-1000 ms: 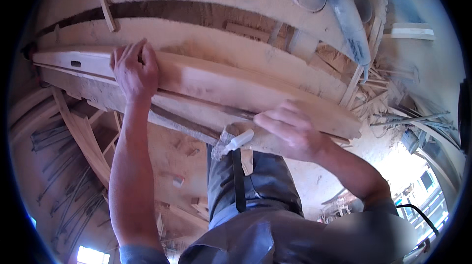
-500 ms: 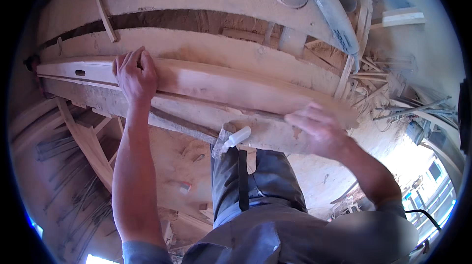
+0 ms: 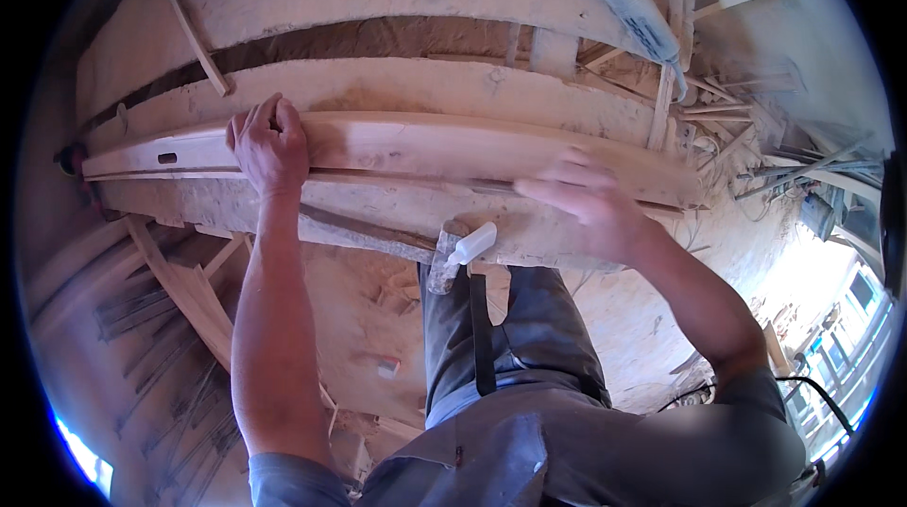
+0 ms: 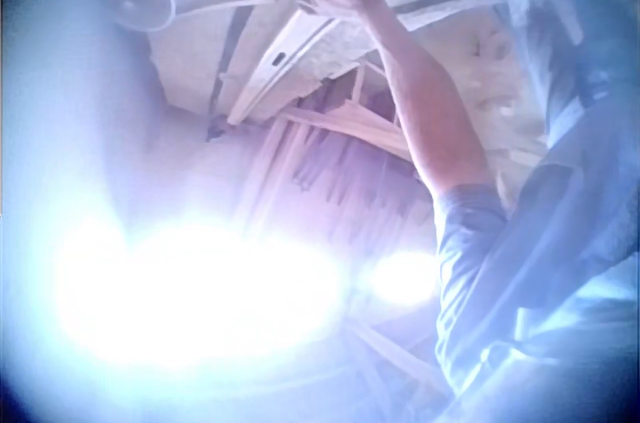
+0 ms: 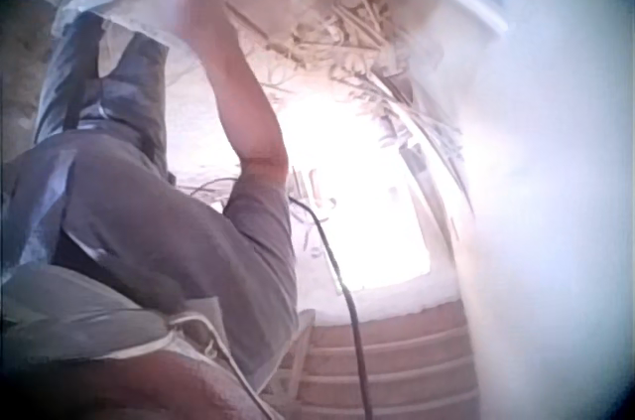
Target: The person aligns a wooden plank on a workbench, applies glue to the plank, inserts nails, and uses a power sander to smooth the surface. The person handles the plank, glue, nails, and sander throughout the process.
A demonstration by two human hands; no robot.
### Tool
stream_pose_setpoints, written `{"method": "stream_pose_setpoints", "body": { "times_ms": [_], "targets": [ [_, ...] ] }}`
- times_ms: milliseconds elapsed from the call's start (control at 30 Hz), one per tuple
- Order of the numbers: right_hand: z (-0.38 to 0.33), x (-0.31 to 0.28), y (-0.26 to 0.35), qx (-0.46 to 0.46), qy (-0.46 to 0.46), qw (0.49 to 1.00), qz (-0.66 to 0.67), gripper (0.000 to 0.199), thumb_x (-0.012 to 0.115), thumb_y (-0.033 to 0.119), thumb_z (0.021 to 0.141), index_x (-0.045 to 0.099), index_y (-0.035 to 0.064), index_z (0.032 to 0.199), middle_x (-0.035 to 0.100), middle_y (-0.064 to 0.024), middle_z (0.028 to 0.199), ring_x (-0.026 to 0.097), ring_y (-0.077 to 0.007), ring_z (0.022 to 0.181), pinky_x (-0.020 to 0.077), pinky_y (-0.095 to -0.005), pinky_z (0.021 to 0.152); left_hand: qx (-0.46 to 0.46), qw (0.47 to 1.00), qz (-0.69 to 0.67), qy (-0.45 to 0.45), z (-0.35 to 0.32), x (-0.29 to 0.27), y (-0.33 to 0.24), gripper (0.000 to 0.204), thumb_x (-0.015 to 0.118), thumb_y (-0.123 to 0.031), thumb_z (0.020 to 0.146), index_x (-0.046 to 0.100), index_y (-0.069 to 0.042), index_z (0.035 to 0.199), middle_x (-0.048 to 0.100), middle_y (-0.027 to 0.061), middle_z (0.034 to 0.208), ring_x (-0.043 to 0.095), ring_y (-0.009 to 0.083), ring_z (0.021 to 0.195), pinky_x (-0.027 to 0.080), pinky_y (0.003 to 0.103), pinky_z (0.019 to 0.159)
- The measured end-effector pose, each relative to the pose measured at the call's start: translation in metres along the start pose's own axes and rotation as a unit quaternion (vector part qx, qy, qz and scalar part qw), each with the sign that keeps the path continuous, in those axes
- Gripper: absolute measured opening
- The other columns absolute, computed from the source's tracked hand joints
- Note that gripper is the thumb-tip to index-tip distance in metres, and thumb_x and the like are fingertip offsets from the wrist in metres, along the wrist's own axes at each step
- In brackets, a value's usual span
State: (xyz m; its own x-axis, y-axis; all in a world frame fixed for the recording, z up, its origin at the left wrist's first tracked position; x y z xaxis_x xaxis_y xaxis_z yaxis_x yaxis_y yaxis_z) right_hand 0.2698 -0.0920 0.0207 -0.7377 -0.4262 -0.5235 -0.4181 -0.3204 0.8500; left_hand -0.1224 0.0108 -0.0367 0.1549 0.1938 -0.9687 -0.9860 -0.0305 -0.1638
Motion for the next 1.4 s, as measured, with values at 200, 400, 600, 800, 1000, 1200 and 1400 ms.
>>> {"method": "stream_pose_setpoints", "body": {
  "times_ms": [200,400,600,800,1000,1200,1400],
  "targets": [
    [0.028,0.023,0.014,0.007,0.003,1.0,0.018,0.045,0.061,-0.017,0.074,0.075,-0.0015,0.114,0.071,-0.0179,0.098,0.067,-0.0355,0.092,0.0554,-0.0442,0.083,0.007,1.0,-0.006,-0.012,0.001,0.0,-0.006,0.027,0.06,-0.028,0.097,0.081,-0.011,0.102,0.077,0.0083,0.093,0.066,0.0291,0.097,0.04,0.042,0.106],
    [-0.068,-0.061,0.038,0.189,-0.011,0.975,-0.117,0.037,0.066,-0.012,0.076,0.077,-0.0012,0.109,0.072,-0.0153,0.093,0.068,-0.0281,0.087,0.0547,-0.0369,0.079,0.009,0.999,-0.02,-0.025,-0.003,-0.003,-0.004,0.029,0.059,-0.028,0.098,0.08,-0.01,0.104,0.077,0.0109,0.099,0.065,0.0305,0.104,0.039,0.043,0.109],
    [-0.158,0.014,0.051,0.389,-0.112,0.914,0.019,0.031,0.066,-0.006,0.08,0.078,0.0001,0.108,0.072,-0.0123,0.085,0.066,-0.0193,0.078,0.0513,-0.0321,0.074,0.063,0.986,-0.117,-0.101,-0.021,-0.013,-0.002,0.025,0.063,-0.019,0.096,0.074,-0.003,0.111,0.074,0.0141,0.112,0.062,0.0338,0.115,0.04,0.045,0.109],
    [-0.174,0.075,-0.012,0.476,-0.245,0.838,0.102,0.037,0.067,-0.008,0.076,0.077,0.0013,0.11,0.073,-0.0121,0.097,0.069,-0.0237,0.093,0.054,-0.0342,0.087,0.094,0.97,-0.215,-0.059,-0.147,-0.055,-0.034,0.036,0.069,-0.008,0.087,0.065,-0.001,0.122,0.063,0.0185,0.131,0.053,0.0401,0.126,0.038,0.053,0.111],
    [-0.13,0.103,0.032,0.238,-0.177,0.921,-0.253,0.065,0.065,-0.011,0.07,0.065,0.0093,0.131,0.064,-0.0125,0.131,0.056,-0.0371,0.124,0.0429,-0.0496,0.111,0.115,0.954,-0.26,0.093,-0.225,-0.068,-0.03,0.04,0.068,0.0,0.08,0.064,-0.001,0.12,0.058,0.0181,0.137,0.049,0.0442,0.129,0.041,0.056,0.108],
    [-0.061,0.172,0.048,0.188,-0.146,0.955,-0.174,0.058,0.062,-0.011,0.072,0.065,0.0052,0.128,0.063,-0.0156,0.131,0.054,-0.0407,0.126,0.0452,-0.0488,0.107,0.082,0.965,-0.247,0.023,-0.171,-0.076,-0.001,0.04,0.067,0.002,0.08,0.064,-0.001,0.12,0.059,0.0182,0.135,0.048,0.0436,0.13,0.043,0.055,0.108],
    [-0.05,0.16,0.054,0.243,-0.193,0.949,-0.061,0.033,0.065,-0.003,0.082,0.065,0.0035,0.114,0.069,-0.0175,0.112,0.065,-0.0385,0.11,0.0512,-0.0467,0.097,0.073,0.969,-0.223,-0.075,-0.073,-0.077,0.032,0.043,0.067,0.0,0.08,0.063,-0.001,0.122,0.059,0.0203,0.131,0.049,0.0435,0.126,0.042,0.054,0.108]
  ]
}}
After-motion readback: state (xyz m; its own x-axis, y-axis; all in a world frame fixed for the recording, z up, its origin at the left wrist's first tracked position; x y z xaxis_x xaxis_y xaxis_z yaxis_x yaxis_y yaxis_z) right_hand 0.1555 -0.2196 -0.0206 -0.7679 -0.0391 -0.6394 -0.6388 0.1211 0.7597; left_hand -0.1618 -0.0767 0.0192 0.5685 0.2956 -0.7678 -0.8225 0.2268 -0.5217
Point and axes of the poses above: each hand's wrist, its own z-axis towards the middle knuckle, its own x-axis out of the palm, y = z × x, the point moved 3 cm from there along z, towards the middle knuckle
